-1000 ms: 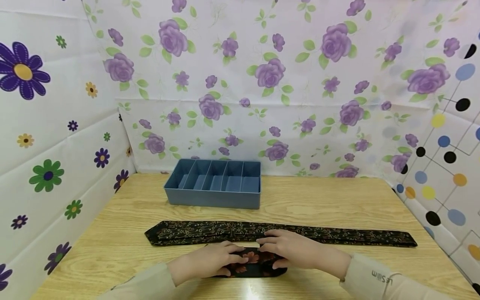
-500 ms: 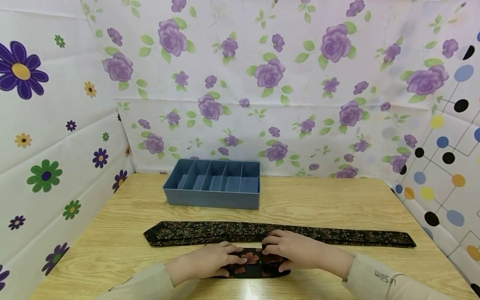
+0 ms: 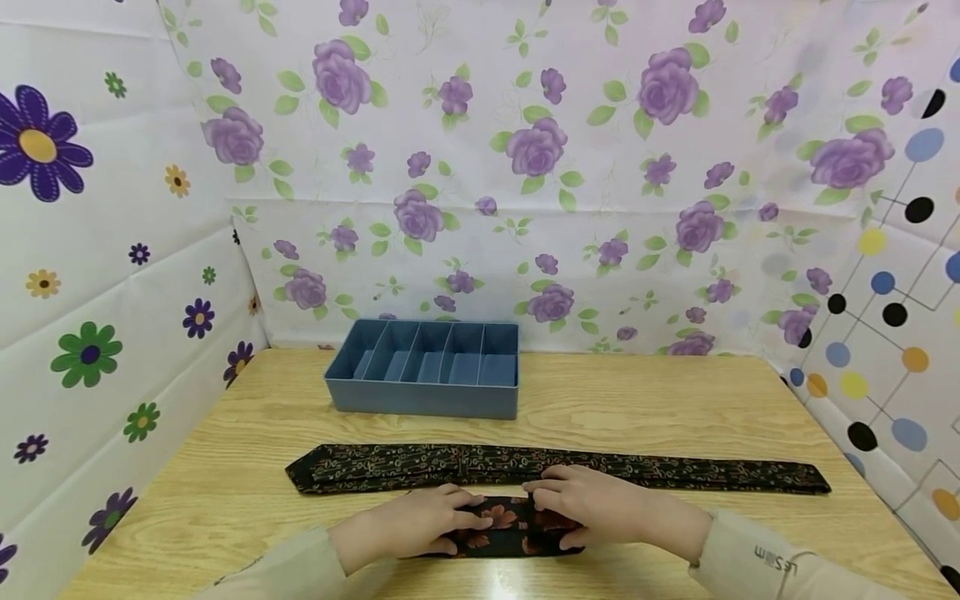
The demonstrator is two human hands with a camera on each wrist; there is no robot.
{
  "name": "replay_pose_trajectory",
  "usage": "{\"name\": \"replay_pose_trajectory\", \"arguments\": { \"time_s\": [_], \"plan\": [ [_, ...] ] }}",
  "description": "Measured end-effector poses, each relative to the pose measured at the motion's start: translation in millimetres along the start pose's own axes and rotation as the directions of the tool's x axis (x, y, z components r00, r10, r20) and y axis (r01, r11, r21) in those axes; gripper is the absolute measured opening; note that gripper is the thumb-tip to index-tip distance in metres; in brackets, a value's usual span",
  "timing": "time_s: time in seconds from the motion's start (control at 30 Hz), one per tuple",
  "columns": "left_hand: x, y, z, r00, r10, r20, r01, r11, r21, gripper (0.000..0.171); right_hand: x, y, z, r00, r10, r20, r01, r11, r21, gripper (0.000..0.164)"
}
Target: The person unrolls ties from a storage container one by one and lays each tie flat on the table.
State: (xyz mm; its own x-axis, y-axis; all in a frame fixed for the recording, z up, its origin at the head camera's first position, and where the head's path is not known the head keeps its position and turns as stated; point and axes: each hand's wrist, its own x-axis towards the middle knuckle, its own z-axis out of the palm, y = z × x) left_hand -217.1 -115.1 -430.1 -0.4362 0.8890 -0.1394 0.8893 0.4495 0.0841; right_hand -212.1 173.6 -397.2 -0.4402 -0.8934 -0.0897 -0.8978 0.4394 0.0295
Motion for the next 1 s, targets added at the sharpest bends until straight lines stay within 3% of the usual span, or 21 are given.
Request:
{"name": "replay_pose_trajectory", "arguments": {
  "time_s": [0.37, 0.57, 0.77, 1.0],
  "plan": [
    [-2.5, 1.1, -1.6, 0.999, -0.041, 0.026, 0.042, 0.998, -0.049, 0.05, 0.7, -2.9, 0.3, 0.999, 0.032, -0.004, -0.032, 0.999, 0.026, 0.03],
    [-5.9, -0.8, -3.0, 0.997, -0.065, 0.05, 0.068, 0.995, -0.076, 0.049, 0.5, -1.8, 2.3, 0.999, 0.011, -0.033, -0.01, 1.0, 0.021, 0.036],
    [-8.8, -4.4, -1.2, 0.999, -0.041, 0.03, 0.043, 0.997, -0.065, 0.047, -0.3, -0.4, 4.0, 0.997, -0.038, -0.065, 0.036, 0.999, -0.032, 0.047],
    [-9.6, -5.9, -0.1, 1.0, -0.028, 0.012, 0.029, 0.998, -0.057, 0.046, -0.5, 0.0, 3.8, 0.997, -0.035, -0.071, 0.032, 0.999, -0.037, 0.04]
  ]
}}
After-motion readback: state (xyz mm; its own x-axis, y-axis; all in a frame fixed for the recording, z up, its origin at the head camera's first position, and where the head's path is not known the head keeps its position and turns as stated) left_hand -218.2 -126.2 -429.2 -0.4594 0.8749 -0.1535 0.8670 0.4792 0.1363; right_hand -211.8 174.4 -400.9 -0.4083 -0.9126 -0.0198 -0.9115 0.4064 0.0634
